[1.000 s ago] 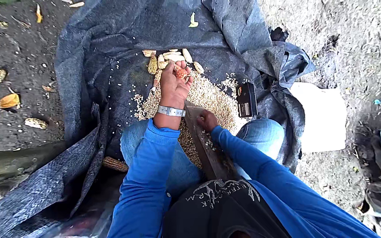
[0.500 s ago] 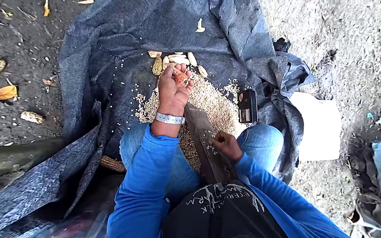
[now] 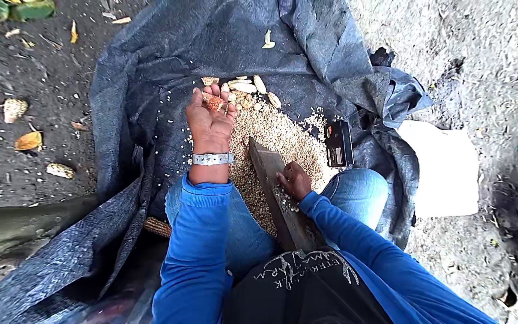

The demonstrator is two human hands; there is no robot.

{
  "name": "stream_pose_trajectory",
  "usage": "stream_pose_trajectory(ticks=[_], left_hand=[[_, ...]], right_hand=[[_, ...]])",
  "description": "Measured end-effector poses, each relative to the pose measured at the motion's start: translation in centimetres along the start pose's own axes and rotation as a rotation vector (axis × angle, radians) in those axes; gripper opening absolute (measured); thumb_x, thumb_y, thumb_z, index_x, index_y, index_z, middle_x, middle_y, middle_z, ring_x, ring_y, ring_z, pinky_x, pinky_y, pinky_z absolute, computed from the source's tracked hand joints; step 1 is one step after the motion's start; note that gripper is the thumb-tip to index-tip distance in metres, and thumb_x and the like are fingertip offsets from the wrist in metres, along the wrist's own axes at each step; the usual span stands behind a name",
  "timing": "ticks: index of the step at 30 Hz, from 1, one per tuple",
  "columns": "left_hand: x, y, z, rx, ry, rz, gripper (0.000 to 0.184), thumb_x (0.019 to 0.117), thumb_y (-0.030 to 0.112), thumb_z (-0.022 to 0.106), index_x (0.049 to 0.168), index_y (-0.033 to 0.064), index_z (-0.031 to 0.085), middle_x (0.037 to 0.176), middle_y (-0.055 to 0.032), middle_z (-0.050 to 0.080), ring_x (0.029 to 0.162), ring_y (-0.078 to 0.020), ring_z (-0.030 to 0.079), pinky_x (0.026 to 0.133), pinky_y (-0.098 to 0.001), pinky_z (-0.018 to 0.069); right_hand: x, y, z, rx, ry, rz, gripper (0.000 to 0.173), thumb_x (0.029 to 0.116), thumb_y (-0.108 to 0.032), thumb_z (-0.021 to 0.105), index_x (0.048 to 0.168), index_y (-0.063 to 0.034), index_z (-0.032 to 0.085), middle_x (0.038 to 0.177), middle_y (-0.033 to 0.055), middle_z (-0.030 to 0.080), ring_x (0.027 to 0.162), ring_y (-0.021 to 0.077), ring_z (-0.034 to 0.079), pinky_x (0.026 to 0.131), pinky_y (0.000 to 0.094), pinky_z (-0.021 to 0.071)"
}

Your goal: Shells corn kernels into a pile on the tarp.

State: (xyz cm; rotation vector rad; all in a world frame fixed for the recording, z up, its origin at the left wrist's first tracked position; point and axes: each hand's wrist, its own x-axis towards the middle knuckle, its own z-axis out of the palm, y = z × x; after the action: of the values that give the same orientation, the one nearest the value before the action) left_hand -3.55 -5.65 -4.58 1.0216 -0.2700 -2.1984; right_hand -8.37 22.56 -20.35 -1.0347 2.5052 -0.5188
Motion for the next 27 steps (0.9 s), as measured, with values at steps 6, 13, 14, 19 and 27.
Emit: stream_pose_trajectory(ticks=[6,13,14,19,27], left_hand=[[0.2,0.5,-0.2,-0.002,-0.006,0.056,0.036,0.112,0.035,0.029,0.091,0.0175,0.053,0.079,0.0,0.062,0.074,-0.014,0.065,0.067,-0.032,0.0559],[-0.2,0.6,-0.2,-0.05,-0.007,0.02,0.038,0.1121,0.037,0.028,0.09,0.018,0.053,0.079,0.0003,0.064,0.075,-0.0137,0.067,0.068,-0.0321,0.0564],[-0.3,0.6,-0.2,-0.051,-0.009,0.024,0.038,0.1122,0.037,0.028,0.091,0.0178,0.054,0.079,0.0,0.064,0.075,-0.0139,0.067,0.067,-0.0322,0.0564],[-0.4,0.3,0.1,-0.024,-0.017,-0.003,0.039,0.112,0.037,0.028,0.089,0.0179,0.054,0.08,0.0006,0.064,0.077,-0.0134,0.067,0.069,-0.0326,0.0568],[-0.2,-0.7,0.1,0.023,0.015,-0.015,0.038,0.1118,0.038,0.028,0.091,0.0182,0.053,0.081,0.0005,0.064,0.076,-0.013,0.066,0.067,-0.0316,0.0559]], right_hand=[[-1.9,-0.7,-2.4,-0.108,-0.223,0.06,0.057,0.1033,-0.052,0.051,0.114,0.0004,0.071,0.116,0.0259,0.066,0.096,0.0402,0.07,0.082,0.0557,0.0571],[-6.8,-1.2,-4.3,-0.037,0.073,-0.147,0.038,0.1003,-0.029,0.051,0.085,0.0007,0.069,0.084,0.0171,0.069,0.076,0.0327,0.071,0.064,0.0505,0.0572],[-7.8,-1.3,-3.6,-0.067,0.108,-0.182,0.039,0.0996,-0.029,0.048,0.081,-0.0012,0.068,0.084,0.0164,0.069,0.08,0.0335,0.07,0.067,0.0509,0.0569],[-7.2,-1.2,-0.2,-0.124,0.182,-0.193,0.04,0.0985,-0.023,0.04,0.077,-0.0009,0.065,0.086,0.0188,0.068,0.086,0.0381,0.068,0.075,0.0522,0.0532],[2.9,-0.3,0.5,-0.035,-0.234,0.331,0.038,0.1051,-0.029,0.054,0.122,0.0044,0.062,0.13,0.0282,0.058,0.124,0.0446,0.057,0.102,0.0581,0.0476]])
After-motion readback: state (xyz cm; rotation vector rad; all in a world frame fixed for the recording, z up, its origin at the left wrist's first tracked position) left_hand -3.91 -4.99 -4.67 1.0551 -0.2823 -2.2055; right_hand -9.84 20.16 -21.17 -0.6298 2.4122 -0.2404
